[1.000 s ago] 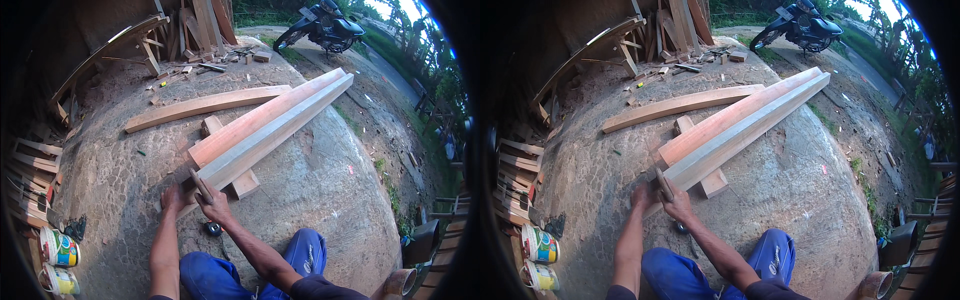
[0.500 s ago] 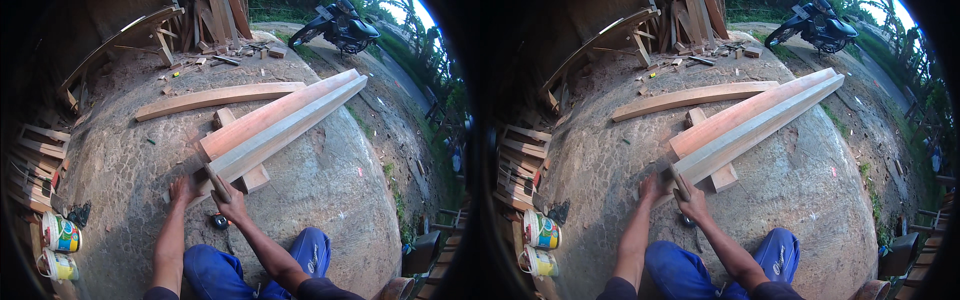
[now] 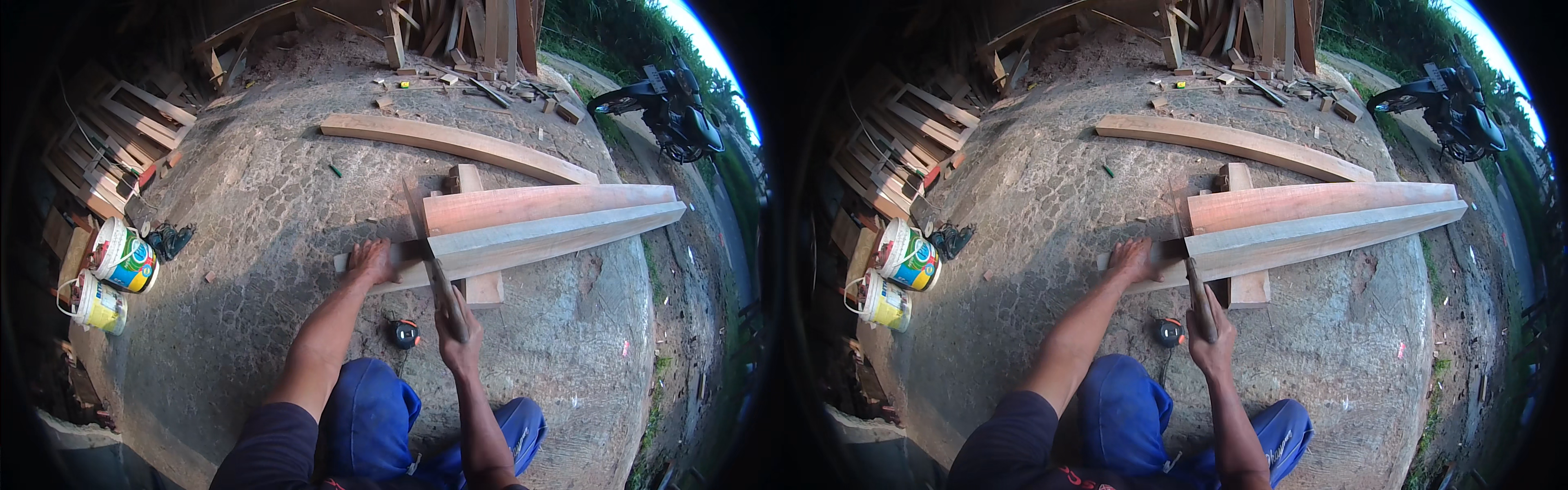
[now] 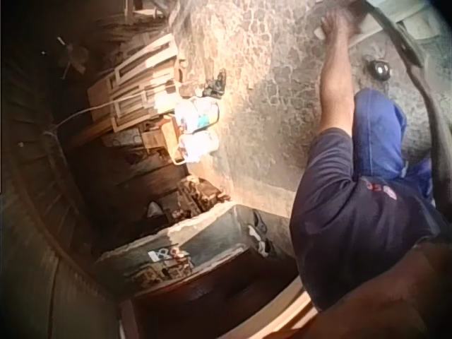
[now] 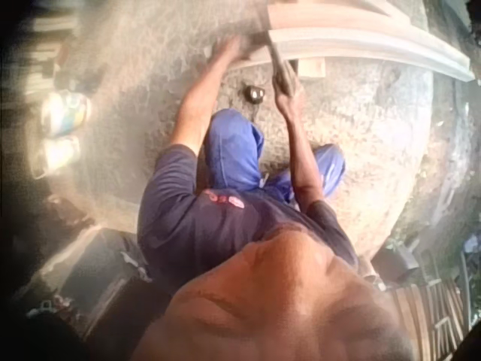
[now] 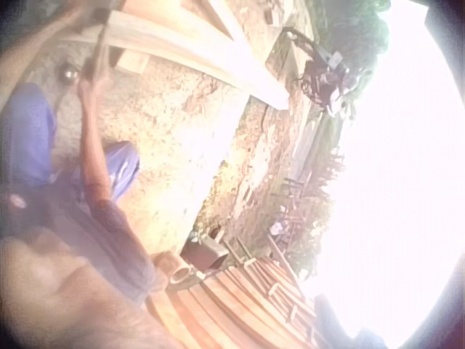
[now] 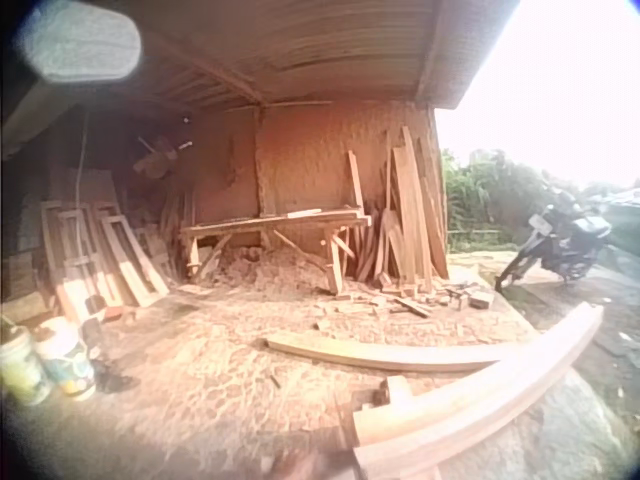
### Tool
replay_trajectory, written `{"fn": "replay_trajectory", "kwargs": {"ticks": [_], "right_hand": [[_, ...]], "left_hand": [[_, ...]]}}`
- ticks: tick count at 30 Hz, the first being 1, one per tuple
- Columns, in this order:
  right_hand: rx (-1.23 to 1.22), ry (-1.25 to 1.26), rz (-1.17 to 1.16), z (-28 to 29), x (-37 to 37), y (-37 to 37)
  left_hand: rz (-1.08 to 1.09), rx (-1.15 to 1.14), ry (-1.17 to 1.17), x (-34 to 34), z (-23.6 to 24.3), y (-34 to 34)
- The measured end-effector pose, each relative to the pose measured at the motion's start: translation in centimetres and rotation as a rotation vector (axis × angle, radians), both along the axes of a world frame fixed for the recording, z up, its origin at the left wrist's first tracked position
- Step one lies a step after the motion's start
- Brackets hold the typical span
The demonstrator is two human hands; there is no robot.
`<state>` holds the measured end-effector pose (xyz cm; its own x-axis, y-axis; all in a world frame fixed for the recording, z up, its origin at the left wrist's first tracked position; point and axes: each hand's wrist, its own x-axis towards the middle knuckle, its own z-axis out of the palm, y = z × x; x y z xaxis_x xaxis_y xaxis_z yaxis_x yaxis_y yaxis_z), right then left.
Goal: The person sits on the ground and uses a hand saw to cut a long wooden plank into smaller pieces. They repeatedly saw through the wood, then stand to retrieve another plank from a nearby stack and return to sawing.
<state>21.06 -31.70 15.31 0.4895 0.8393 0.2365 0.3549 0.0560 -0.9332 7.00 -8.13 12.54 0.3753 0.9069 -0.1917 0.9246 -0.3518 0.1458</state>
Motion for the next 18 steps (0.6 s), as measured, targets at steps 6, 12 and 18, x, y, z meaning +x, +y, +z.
{"fn": "replay_trajectory", "kwargs": {"ticks": [6,12,18], "right_hand": [[0.041,-0.063,0.017,-2.8,-0.7,-3.0],[-0.009,-0.1,0.038,0.7,-2.0,-19.8],[-0.026,0.076,0.04,-3.9,0.5,8.2]], "left_hand": [[0.0,-0.216,0.037,-0.3,0.4,3.6],[-0.018,-0.226,0.03,-0.2,-0.6,4.1],[-0.006,-0.031,0.038,-0.3,0.0,-0.2]]}}
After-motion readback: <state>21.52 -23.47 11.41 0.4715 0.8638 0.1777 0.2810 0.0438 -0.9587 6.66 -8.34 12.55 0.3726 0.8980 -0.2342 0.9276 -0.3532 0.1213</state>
